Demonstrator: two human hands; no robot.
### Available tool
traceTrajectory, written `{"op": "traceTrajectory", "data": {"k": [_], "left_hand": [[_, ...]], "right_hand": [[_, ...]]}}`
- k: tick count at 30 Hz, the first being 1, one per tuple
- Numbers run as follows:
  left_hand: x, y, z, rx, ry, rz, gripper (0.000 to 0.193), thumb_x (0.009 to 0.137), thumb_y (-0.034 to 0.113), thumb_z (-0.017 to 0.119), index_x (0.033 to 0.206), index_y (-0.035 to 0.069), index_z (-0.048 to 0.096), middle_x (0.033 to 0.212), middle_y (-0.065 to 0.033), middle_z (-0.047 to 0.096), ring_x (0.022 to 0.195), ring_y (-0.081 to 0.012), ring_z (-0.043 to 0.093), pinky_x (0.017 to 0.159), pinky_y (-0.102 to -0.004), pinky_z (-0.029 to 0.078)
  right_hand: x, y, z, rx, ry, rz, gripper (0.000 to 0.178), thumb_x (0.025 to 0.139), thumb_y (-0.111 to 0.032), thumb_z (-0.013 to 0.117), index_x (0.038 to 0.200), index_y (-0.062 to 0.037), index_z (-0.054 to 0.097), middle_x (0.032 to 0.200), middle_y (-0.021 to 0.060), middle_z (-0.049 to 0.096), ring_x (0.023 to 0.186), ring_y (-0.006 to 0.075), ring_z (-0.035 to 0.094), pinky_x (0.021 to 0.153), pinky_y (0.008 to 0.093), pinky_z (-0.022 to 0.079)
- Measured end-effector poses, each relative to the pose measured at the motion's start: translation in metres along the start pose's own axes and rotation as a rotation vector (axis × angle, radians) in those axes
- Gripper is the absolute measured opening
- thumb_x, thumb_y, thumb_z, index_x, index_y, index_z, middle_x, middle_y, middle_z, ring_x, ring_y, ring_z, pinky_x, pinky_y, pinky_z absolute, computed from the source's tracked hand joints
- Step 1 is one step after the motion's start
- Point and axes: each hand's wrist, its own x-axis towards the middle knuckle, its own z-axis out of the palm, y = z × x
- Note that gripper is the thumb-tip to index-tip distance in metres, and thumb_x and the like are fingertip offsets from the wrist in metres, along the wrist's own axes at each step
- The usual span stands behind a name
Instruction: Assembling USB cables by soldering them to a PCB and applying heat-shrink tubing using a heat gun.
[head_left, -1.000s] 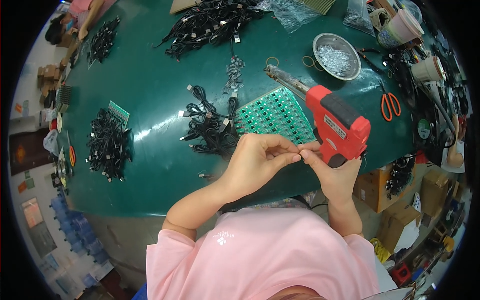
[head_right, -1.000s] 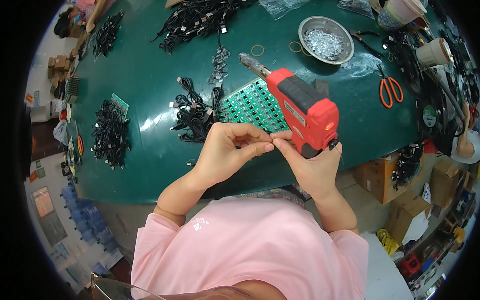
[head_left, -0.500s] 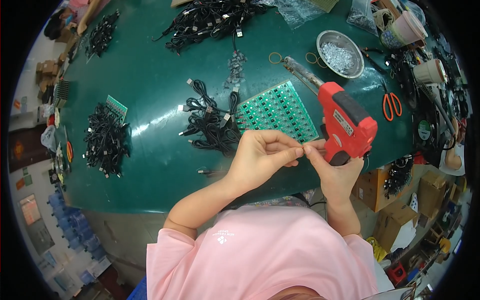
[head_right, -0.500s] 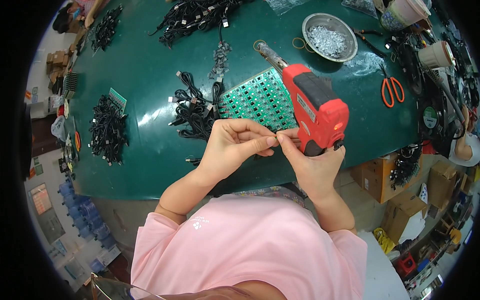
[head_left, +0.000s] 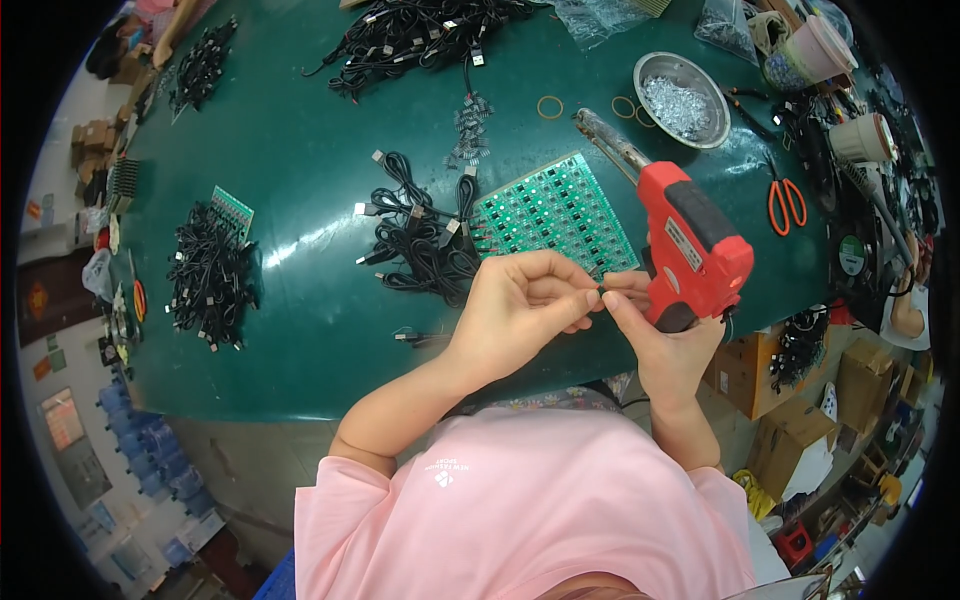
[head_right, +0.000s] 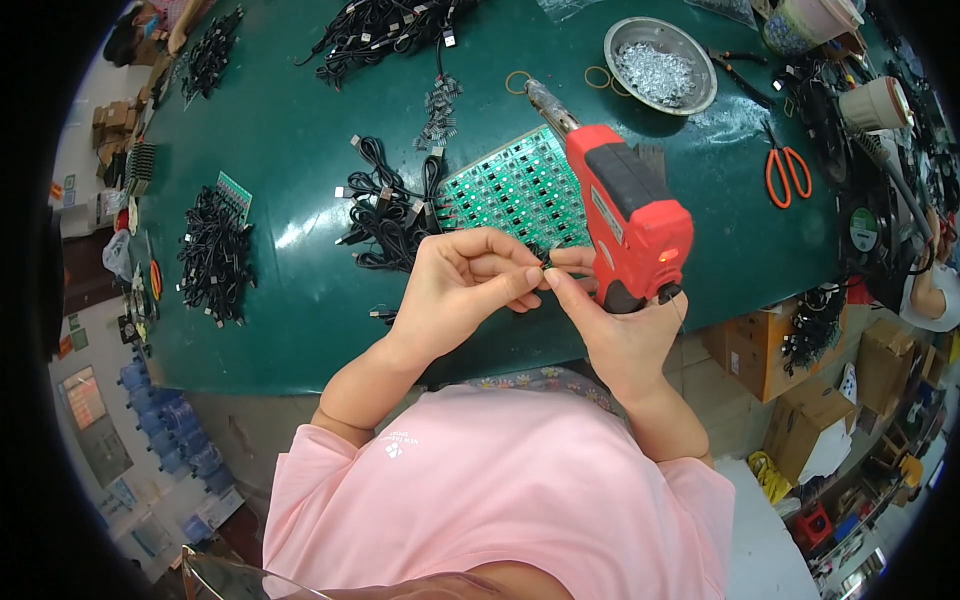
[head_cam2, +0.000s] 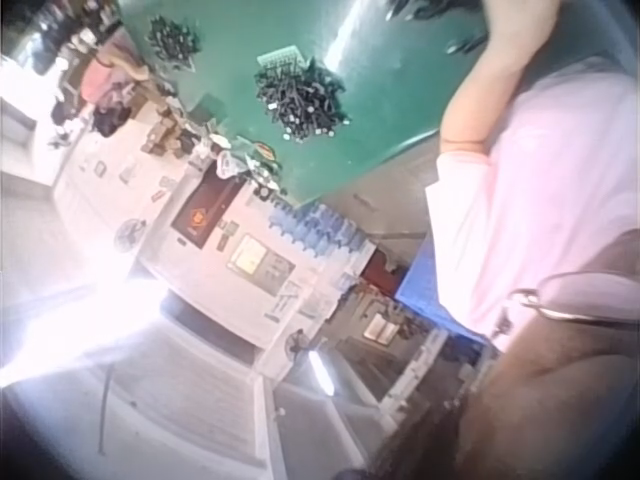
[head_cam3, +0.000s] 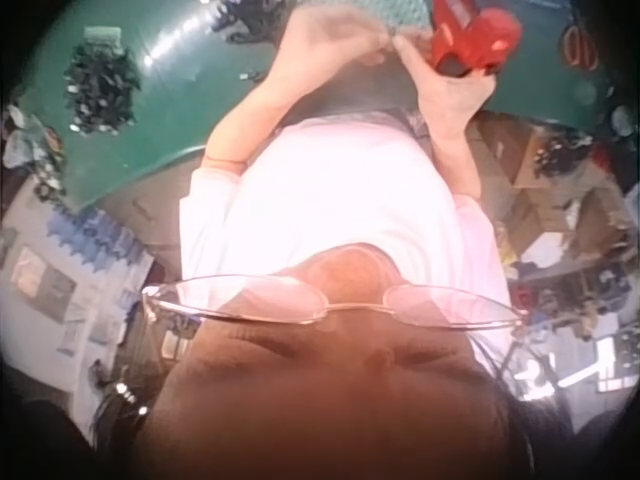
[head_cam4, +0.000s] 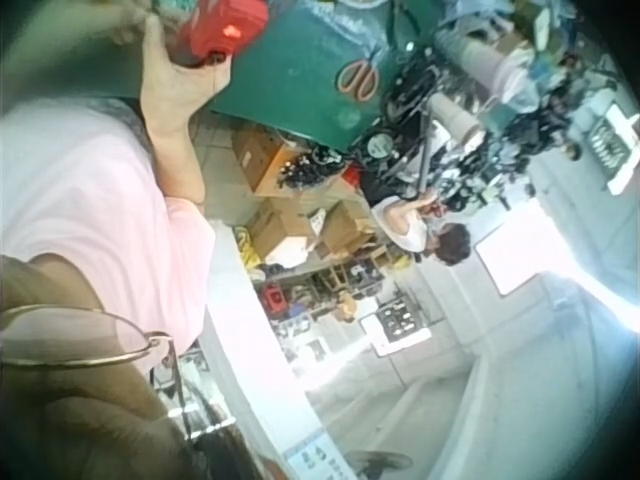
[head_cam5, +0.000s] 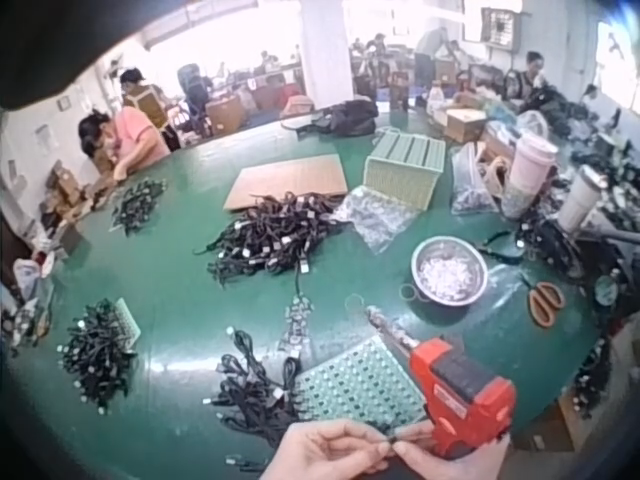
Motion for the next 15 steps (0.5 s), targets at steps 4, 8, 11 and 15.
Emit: {"op": "traceTrajectory", "data": {"k": [4, 8, 11, 15], "left_hand": [[-0.0046, -0.0019, 0.0028, 0.066, -0.021, 0.069, 0.012, 0.086, 0.005, 0.068, 0.090, -0.005, 0.064, 0.081, -0.0096, 0.069, 0.071, -0.0110, 0.066, 0.065, -0.0232, 0.055], [-0.0052, -0.0036, 0.0038, 0.030, -0.022, 0.077, 0.011, 0.086, 0.004, 0.067, 0.090, -0.005, 0.064, 0.080, -0.0091, 0.069, 0.070, -0.0097, 0.065, 0.065, -0.0220, 0.054], [-0.0036, -0.0023, 0.0021, -0.002, -0.019, 0.026, 0.010, 0.086, 0.004, 0.067, 0.090, -0.005, 0.064, 0.082, -0.0079, 0.069, 0.071, -0.0098, 0.065, 0.065, -0.0223, 0.053], [-0.0095, 0.0010, -0.0014, 0.290, 0.065, 0.262, 0.007, 0.082, -0.001, 0.067, 0.088, -0.002, 0.063, 0.083, -0.0066, 0.066, 0.073, -0.0119, 0.062, 0.067, -0.0246, 0.049]], "right_hand": [[0.0020, 0.0016, -0.0074, 0.011, -0.079, 0.030, 0.015, 0.075, 0.007, 0.072, 0.088, 0.0053, 0.064, 0.080, 0.0093, 0.069, 0.069, 0.0123, 0.066, 0.063, 0.0240, 0.052], [0.0017, 0.0037, -0.0099, -0.024, -0.115, -0.018, 0.013, 0.076, 0.007, 0.071, 0.087, 0.0047, 0.064, 0.078, 0.0088, 0.069, 0.069, 0.0121, 0.066, 0.063, 0.0240, 0.052], [0.0006, 0.0020, -0.0085, -0.027, -0.095, -0.007, 0.013, 0.076, 0.007, 0.071, 0.087, 0.0042, 0.065, 0.077, 0.0079, 0.069, 0.068, 0.0114, 0.065, 0.063, 0.0237, 0.051], [-0.0009, -0.0018, -0.0081, -0.098, -0.102, 0.000, 0.010, 0.076, 0.007, 0.070, 0.084, 0.0037, 0.065, 0.076, 0.0062, 0.068, 0.066, 0.0107, 0.064, 0.061, 0.0234, 0.050]]}}
